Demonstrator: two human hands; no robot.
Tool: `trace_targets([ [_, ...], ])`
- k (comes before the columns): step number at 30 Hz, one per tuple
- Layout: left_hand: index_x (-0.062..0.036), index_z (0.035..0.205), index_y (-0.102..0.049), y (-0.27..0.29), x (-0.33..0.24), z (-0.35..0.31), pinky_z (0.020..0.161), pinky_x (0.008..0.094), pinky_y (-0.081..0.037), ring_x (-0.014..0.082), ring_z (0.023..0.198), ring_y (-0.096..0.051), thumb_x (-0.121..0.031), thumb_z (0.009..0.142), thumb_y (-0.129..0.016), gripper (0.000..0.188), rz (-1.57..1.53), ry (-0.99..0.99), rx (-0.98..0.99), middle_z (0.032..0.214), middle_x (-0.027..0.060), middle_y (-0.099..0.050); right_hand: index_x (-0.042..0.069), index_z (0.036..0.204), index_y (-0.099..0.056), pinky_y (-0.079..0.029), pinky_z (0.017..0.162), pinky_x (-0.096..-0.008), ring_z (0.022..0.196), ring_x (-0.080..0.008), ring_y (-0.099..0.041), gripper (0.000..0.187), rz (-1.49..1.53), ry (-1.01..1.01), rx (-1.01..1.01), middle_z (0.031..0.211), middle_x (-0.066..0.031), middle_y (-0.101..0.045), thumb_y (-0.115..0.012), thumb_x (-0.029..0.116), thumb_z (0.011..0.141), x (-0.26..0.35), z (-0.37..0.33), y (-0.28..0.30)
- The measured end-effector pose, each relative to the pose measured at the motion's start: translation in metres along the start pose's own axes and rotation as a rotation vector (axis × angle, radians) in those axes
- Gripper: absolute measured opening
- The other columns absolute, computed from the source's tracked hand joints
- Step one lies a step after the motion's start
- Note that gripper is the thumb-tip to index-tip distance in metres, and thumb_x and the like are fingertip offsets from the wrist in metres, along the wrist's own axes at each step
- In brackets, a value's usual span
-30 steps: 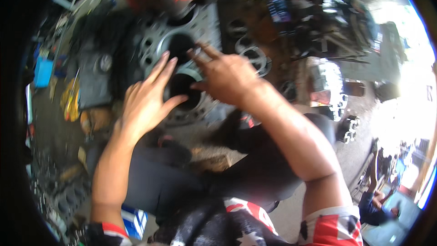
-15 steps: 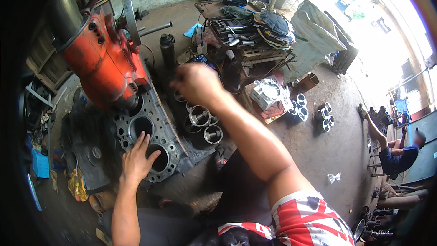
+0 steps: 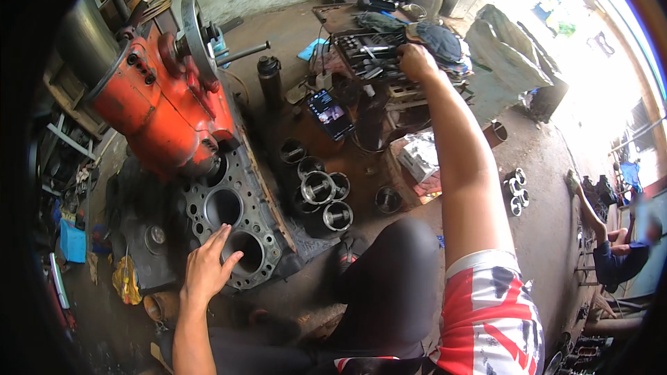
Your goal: The person cleans the bores of an engine block with a cloth, then installs cylindrical liners into the bores. They use a ring compressor tool to compress the liner's edge and push it into place, repeating the process for multiple cylinders.
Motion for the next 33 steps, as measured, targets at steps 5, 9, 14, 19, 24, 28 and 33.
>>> trace_targets([
  [5,-0.0020,0.137,-0.062,0.004,-0.002,0.003,0.094,0.0452,-0.057,0.0391,0.117,-0.067,-0.027,0.092,-0.076,0.054,-0.034,-0.027,-0.041,0.141,0.0192,-0.062,0.008,0.114,-0.076,-0.052,0.101,-0.0473,0.114,-0.0391,-0.067,0.030,-0.129,0.081,0.032,0.116,-0.0217,-0.072,-0.065,0.015,0.087,0.011,0.021,-0.006],
  [9,-0.0010,0.135,-0.063,0.008,-0.005,0.005,0.094,0.0450,-0.058,0.0396,0.116,-0.068,-0.026,0.092,-0.076,0.052,-0.051,-0.032,-0.046,0.140,0.0197,-0.064,0.008,0.112,-0.076,-0.053,0.099,-0.0465,0.111,-0.0365,-0.068,0.031,-0.175,0.147,0.164,0.113,-0.0188,-0.074,-0.074,0.016,0.083,0.021,0.028,-0.016],
  [14,0.0000,0.133,-0.064,0.009,-0.002,0.009,0.092,0.0443,-0.059,0.0395,0.115,-0.069,-0.024,0.090,-0.078,0.051,-0.102,0.025,-0.036,0.139,0.0203,-0.064,0.009,0.111,-0.077,-0.054,0.096,-0.0465,0.111,-0.0371,-0.069,0.030,-0.173,0.141,0.201,0.113,-0.0195,-0.074,-0.064,0.009,0.085,0.021,0.028,-0.020],
  [19,-0.0001,0.132,-0.065,0.016,-0.005,0.006,0.092,0.0436,-0.059,0.0390,0.116,-0.069,-0.023,0.089,-0.080,0.051,-0.120,0.011,-0.069,0.139,0.0203,-0.064,0.012,0.111,-0.077,-0.056,0.093,-0.0476,0.108,-0.0379,-0.071,0.030,-0.184,0.132,0.188,0.112,-0.0197,-0.074,-0.059,0.007,0.088,0.028,0.025,-0.014],
  [24,-0.0010,0.132,-0.066,0.019,-0.003,0.000,0.081,0.0396,-0.058,0.0329,0.098,-0.069,-0.022,0.087,-0.082,0.052,-0.101,-0.003,-0.082,0.140,0.0192,-0.064,0.011,0.111,-0.077,-0.056,0.093,-0.0479,0.108,-0.0385,-0.071,0.030,-0.215,0.111,0.234,0.112,-0.0208,-0.074,-0.058,0.006,0.088,0.029,0.019,-0.013],
  [28,-0.0025,0.133,-0.067,0.021,-0.005,-0.002,0.058,0.0323,-0.057,0.0224,0.059,-0.069,-0.020,0.084,-0.084,0.055,-0.060,-0.051,-0.112,0.143,0.0172,-0.062,0.010,0.111,-0.076,-0.056,0.094,-0.0479,0.109,-0.0389,-0.070,0.031,-0.242,0.172,0.257,0.112,-0.0219,-0.074,-0.058,0.004,0.087,0.032,0.021,-0.016],
  [33,-0.0030,0.133,-0.066,0.024,-0.003,-0.005,0.058,0.0322,-0.057,0.0219,0.058,-0.069,-0.021,0.082,-0.086,0.058,-0.073,-0.049,-0.121,0.144,0.0173,-0.062,0.010,0.116,-0.076,-0.054,0.097,-0.0472,0.113,-0.0384,-0.068,0.035,-0.305,0.274,0.299,0.116,-0.0206,-0.073,-0.056,0.004,0.087,0.041,0.019,-0.019],
])
Point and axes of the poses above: each hand's wrist, its own z-axis towards the middle knuckle, its own y-axis out of the back of the hand, x = y × z, the point moved 10 cm from there along z, towards the middle knuckle
